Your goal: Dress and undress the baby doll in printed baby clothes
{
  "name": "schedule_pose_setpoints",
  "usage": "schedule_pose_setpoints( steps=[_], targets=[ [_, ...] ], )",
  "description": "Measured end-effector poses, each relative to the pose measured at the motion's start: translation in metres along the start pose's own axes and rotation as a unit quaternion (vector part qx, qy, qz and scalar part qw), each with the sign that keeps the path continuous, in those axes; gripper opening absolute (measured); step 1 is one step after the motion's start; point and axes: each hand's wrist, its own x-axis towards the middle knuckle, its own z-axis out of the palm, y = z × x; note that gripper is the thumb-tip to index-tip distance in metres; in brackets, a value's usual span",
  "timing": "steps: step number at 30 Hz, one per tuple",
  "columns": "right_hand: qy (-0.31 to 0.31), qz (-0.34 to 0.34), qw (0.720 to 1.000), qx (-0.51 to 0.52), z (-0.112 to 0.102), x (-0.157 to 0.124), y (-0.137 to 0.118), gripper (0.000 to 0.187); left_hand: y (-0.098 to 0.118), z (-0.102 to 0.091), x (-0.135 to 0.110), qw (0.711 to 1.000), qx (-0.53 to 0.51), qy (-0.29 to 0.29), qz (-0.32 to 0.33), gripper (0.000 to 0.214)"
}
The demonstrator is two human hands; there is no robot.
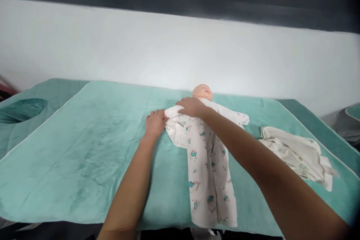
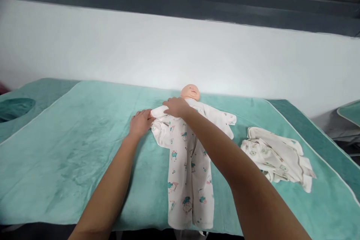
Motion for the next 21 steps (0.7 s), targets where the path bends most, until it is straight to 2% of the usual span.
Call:
schedule_pose_setpoints(
  steps=[2, 5, 8, 10, 12, 14, 16, 19, 21],
  targets=[
    [0.036, 0.010, 0.997, 0.067, -0.001, -0.012, 0.014, 0.039, -0.001, 0.002, -0.002, 1.000, 0.002, 0.002, -0.001, 0.040],
    [0.151, 0.058, 0.973, 0.165, 0.010, -0.051, 0.044, 0.042, 0.001, 0.008, -0.006, 1.000, -0.012, 0.014, -0.011, 0.052],
    [0.273, 0.159, 0.930, 0.187, 0.045, -0.114, 0.081, 0.046, 0.006, 0.011, -0.013, 0.998, -0.043, 0.042, -0.018, 0.057],
    [0.302, 0.224, 0.915, 0.144, 0.076, -0.159, 0.103, 0.047, 0.013, 0.007, -0.018, 0.995, -0.055, 0.087, -0.002, 0.053],
    [0.303, 0.296, 0.899, 0.113, 0.100, -0.194, 0.120, 0.048, 0.028, -0.003, -0.019, 0.988, -0.068, 0.133, 0.045, 0.048],
    [0.304, 0.367, 0.874, 0.099, 0.113, -0.215, 0.130, 0.046, 0.055, -0.015, -0.014, 0.978, -0.095, 0.157, 0.101, 0.043],
    [0.294, 0.421, 0.852, 0.098, 0.114, -0.221, 0.133, 0.045, 0.092, -0.026, -0.003, 0.969, -0.124, 0.150, 0.150, 0.040],
    [0.283, 0.491, 0.818, 0.100, 0.105, -0.218, 0.132, 0.051, 0.156, -0.034, 0.019, 0.965, -0.103, 0.082, 0.225, 0.038],
    [0.270, 0.522, 0.802, 0.108, 0.099, -0.218, 0.132, 0.055, 0.192, -0.033, 0.032, 0.962, -0.053, 0.005, 0.266, 0.040]
  ],
)
